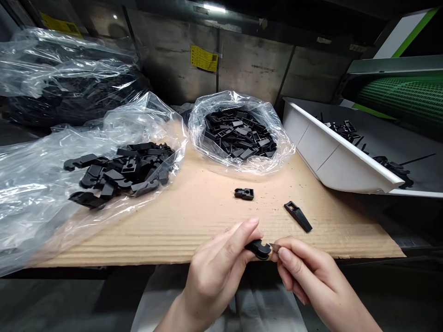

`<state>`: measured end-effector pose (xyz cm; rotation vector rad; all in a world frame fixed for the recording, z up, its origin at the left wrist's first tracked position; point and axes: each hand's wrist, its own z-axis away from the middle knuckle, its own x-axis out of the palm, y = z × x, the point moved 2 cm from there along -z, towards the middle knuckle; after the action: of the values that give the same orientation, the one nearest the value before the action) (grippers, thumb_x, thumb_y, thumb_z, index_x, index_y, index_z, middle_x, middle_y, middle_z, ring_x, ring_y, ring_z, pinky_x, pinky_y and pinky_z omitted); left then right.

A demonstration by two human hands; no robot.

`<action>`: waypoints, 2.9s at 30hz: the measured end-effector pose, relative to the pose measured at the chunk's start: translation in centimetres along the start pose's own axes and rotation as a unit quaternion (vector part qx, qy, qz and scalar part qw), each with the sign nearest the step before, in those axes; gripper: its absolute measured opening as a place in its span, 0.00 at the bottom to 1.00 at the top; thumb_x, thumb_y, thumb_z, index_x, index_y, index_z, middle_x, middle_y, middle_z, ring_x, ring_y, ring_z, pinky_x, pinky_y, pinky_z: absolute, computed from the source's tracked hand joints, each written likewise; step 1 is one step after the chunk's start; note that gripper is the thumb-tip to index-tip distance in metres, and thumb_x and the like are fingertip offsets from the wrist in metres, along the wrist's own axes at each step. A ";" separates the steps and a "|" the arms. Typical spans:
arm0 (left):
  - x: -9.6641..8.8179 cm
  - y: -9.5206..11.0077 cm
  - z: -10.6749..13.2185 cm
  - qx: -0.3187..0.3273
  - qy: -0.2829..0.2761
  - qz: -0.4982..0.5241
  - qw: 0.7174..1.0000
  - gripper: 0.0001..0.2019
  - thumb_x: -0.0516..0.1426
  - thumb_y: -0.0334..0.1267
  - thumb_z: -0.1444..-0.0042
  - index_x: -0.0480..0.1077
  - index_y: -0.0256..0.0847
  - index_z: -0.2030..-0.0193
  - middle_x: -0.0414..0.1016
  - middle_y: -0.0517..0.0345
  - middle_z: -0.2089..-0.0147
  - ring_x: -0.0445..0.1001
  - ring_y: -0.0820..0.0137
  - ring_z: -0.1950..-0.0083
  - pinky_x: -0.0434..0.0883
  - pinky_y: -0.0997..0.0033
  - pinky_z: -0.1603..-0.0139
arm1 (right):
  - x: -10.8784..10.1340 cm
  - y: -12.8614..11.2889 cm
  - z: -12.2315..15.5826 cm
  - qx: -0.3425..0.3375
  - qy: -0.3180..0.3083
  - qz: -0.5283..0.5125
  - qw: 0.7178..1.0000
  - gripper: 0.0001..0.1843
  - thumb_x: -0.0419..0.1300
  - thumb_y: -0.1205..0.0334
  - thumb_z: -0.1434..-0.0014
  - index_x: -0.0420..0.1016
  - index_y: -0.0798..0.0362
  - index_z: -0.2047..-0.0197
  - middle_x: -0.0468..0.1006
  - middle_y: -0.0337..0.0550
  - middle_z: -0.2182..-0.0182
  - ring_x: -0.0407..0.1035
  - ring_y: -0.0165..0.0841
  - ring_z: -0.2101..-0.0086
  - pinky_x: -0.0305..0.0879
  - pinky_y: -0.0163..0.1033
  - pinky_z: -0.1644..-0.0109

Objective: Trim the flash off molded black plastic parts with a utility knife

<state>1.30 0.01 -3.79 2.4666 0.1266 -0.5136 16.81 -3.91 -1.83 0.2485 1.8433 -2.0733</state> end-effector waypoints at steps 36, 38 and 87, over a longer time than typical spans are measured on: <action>-2.2 0.2 -1.6 -0.175 -0.049 0.118 0.976 0.17 0.60 0.30 0.49 0.70 0.52 0.53 0.78 0.67 0.61 0.77 0.73 0.63 0.73 0.83 0.61 | 0.0 -0.3 -2.3 0.010 0.114 -0.303 0.946 0.17 0.64 0.52 0.53 0.65 0.55 0.78 0.60 0.29 0.88 0.50 0.18 0.87 0.44 0.27 0.82; -3.2 0.1 -3.9 -0.148 -0.074 0.013 0.986 0.10 0.59 0.32 0.49 0.73 0.44 0.58 0.79 0.62 0.62 0.77 0.70 0.63 0.73 0.79 0.60 | -0.4 0.1 -2.7 0.006 0.096 -0.324 0.941 0.19 0.64 0.50 0.54 0.63 0.55 0.78 0.60 0.28 0.89 0.49 0.17 0.88 0.43 0.26 0.83; -1.9 0.2 -1.9 -0.215 -0.045 0.122 0.968 0.12 0.58 0.28 0.48 0.74 0.48 0.60 0.78 0.65 0.63 0.76 0.73 0.64 0.71 0.84 0.63 | -0.5 -0.1 -1.6 -0.261 0.177 0.274 0.909 0.10 0.48 0.66 0.39 0.71 0.54 0.63 0.74 0.45 0.72 0.69 0.33 0.71 0.63 0.36 0.68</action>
<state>0.23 0.98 -1.55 1.9972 -0.0943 -0.4357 17.05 -2.25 -1.83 0.9199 2.1308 -1.1628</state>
